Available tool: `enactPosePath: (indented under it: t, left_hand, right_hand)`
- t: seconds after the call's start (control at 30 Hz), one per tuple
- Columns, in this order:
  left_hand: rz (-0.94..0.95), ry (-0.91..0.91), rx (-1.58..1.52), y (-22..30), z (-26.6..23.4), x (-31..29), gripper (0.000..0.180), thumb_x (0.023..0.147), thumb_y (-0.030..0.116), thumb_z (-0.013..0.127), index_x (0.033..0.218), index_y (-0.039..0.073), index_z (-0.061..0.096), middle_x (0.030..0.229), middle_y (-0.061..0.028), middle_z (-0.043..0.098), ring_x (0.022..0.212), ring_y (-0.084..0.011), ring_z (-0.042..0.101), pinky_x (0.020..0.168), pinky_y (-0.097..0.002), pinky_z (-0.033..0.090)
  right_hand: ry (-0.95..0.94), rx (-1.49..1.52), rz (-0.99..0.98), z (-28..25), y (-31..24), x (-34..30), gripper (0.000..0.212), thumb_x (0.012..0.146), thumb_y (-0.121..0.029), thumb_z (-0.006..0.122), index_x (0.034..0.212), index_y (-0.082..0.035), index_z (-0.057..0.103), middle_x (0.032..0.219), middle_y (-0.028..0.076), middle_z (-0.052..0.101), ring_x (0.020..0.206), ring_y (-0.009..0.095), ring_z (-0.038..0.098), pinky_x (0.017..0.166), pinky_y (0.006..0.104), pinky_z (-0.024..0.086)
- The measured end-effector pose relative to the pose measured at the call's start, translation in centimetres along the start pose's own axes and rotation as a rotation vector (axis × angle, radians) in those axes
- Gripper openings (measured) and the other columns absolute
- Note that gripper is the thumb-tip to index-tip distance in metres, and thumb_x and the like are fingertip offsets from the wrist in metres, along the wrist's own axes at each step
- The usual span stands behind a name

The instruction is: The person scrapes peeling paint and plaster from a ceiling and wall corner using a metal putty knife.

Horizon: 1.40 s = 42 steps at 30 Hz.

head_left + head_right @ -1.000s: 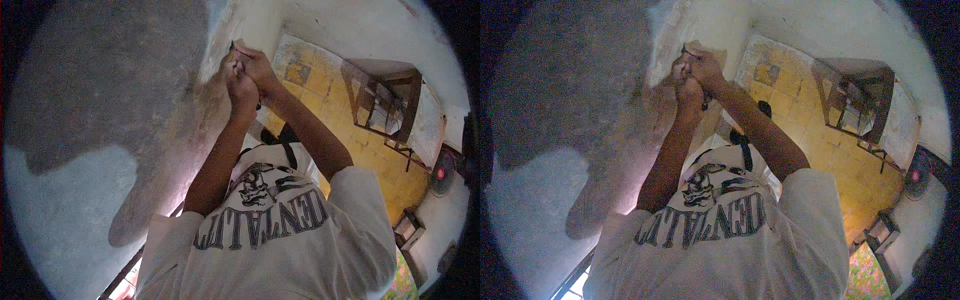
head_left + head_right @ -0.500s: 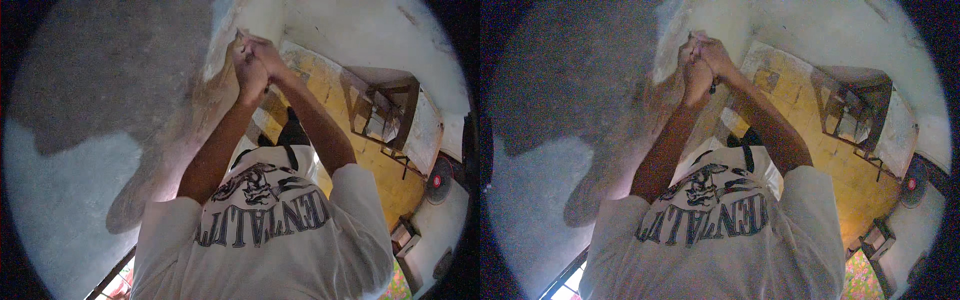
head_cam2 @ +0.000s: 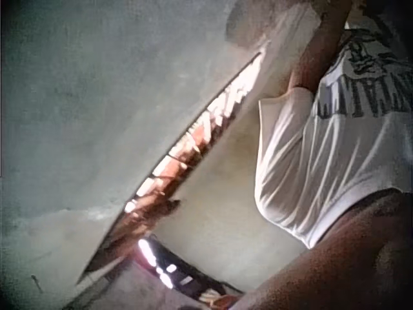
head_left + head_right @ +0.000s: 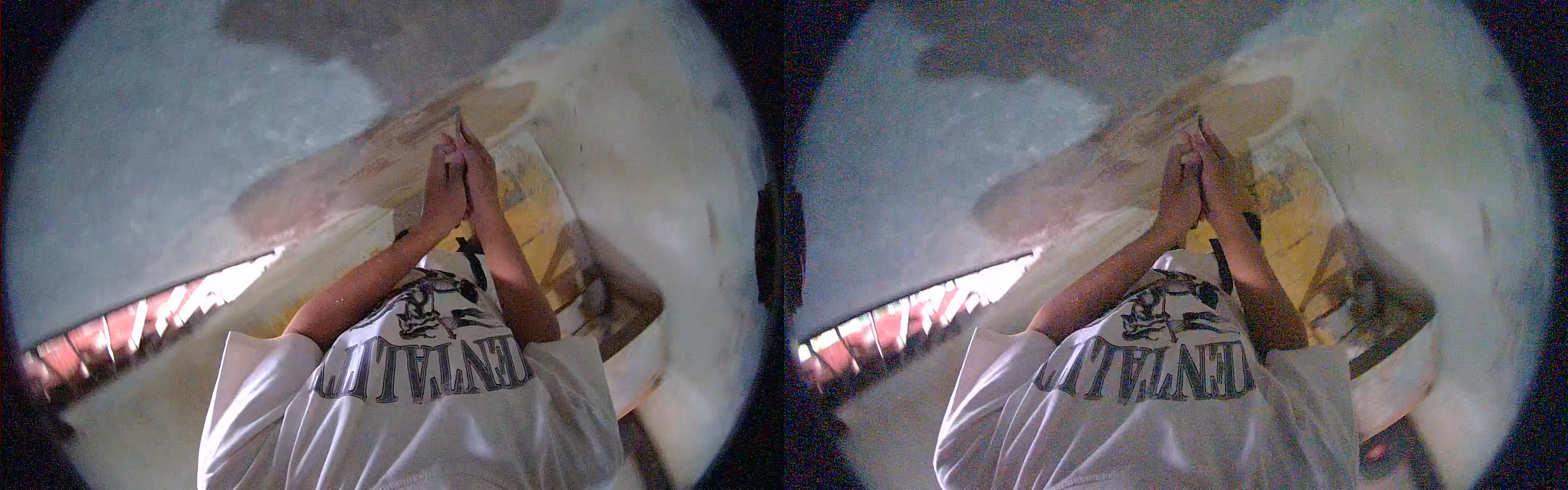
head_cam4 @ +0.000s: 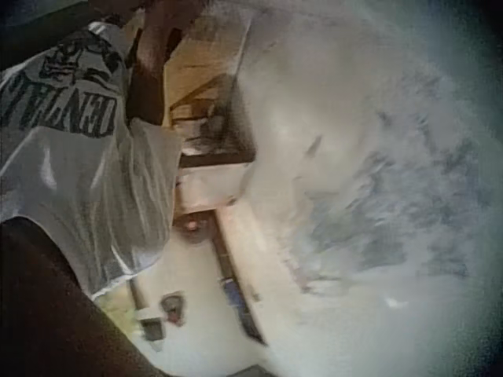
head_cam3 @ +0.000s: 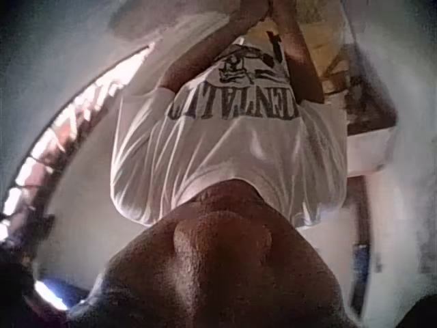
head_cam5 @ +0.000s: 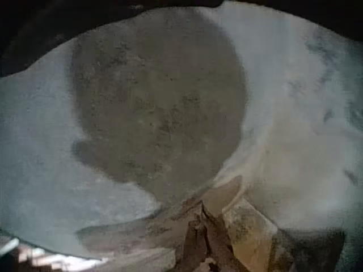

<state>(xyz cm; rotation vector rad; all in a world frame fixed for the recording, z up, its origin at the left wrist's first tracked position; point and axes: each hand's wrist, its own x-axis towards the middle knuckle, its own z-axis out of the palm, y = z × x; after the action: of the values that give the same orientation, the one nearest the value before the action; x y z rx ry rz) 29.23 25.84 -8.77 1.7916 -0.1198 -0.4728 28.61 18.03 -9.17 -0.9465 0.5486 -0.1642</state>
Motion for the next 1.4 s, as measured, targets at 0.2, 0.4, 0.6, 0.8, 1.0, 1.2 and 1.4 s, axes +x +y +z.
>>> enactPosePath:
  t: [0.2,0.4,0.6,0.8,1.0,1.2,1.4]
  left_hand:
    - [0.127,0.443,0.088,-0.8,4.4,-2.8,0.028,0.100,0.019,0.038,0.120,0.000,0.045,0.094,-0.0215,0.060,0.083,-0.0339,0.061,0.076,-0.0426,0.047]
    - [-0.161,0.585,-0.357,-1.7,5.5,-4.3,0.032,0.101,0.020,0.038,0.127,0.002,0.041,0.106,-0.0176,0.057,0.100,-0.0247,0.058,0.078,-0.0385,0.050]
    - [-0.259,0.697,-0.539,-5.8,6.5,-6.7,0.042,0.099,0.017,0.039,0.137,0.001,0.030,0.113,-0.0168,0.055,0.099,-0.0249,0.057,0.082,-0.0369,0.049]
    - [-0.277,0.593,-0.904,-4.3,6.2,-7.7,0.041,0.100,0.024,0.041,0.136,0.008,0.030,0.111,-0.0122,0.056,0.101,-0.0251,0.057,0.087,-0.0390,0.049]
    - [-0.209,0.613,-1.331,-4.7,6.2,-7.4,0.032,0.099,0.028,0.040,0.124,0.008,0.045,0.109,-0.0106,0.057,0.098,-0.0229,0.056,0.086,-0.0420,0.048]
    - [-0.140,0.412,-1.608,-5.2,7.6,-4.6,0.027,0.094,0.035,0.050,0.094,0.010,0.061,0.087,-0.0079,0.063,0.084,-0.0225,0.059,0.075,-0.0369,0.048]
    - [-0.202,0.568,-1.547,-7.3,10.9,-1.2,0.026,0.095,0.031,0.048,0.093,0.008,0.061,0.080,-0.0069,0.062,0.077,-0.0199,0.059,0.070,-0.0356,0.048]
  right_hand:
    - [-0.265,-0.171,0.208,-3.9,0.4,0.1,0.053,0.094,-0.031,0.052,0.141,-0.010,0.042,0.116,0.006,0.062,0.099,0.015,0.057,0.088,0.0280,0.045]
    - [-0.282,0.032,0.726,-3.9,-2.1,-2.3,0.036,0.088,-0.025,0.060,0.120,-0.009,0.058,0.113,0.003,0.063,0.095,0.014,0.060,0.085,0.0274,0.047]
    - [-0.530,-0.320,0.616,-6.0,1.7,-4.3,0.047,0.082,-0.039,0.065,0.121,-0.012,0.057,0.119,0.007,0.058,0.113,0.022,0.053,0.097,0.0371,0.039]
    - [-0.566,-0.661,0.415,-7.3,2.8,-4.2,0.068,0.085,-0.051,0.058,0.136,-0.007,0.045,0.134,0.016,0.049,0.127,0.030,0.043,0.105,0.0390,0.033]
    - [-0.574,-0.951,0.148,-6.9,2.9,-3.9,0.045,0.092,-0.041,0.053,0.119,-0.004,0.054,0.110,0.014,0.060,0.107,0.026,0.055,0.094,0.0356,0.040]
    - [-0.860,-1.293,0.068,-8.7,0.1,1.0,0.057,0.088,-0.025,0.058,0.138,-0.003,0.041,0.133,0.023,0.049,0.124,0.034,0.047,0.103,0.0427,0.037]
    - [-1.053,-1.302,-0.182,-9.2,-2.7,2.9,0.051,0.080,-0.007,0.057,0.130,-0.001,0.049,0.112,0.021,0.062,0.102,0.034,0.062,0.091,0.0412,0.047]
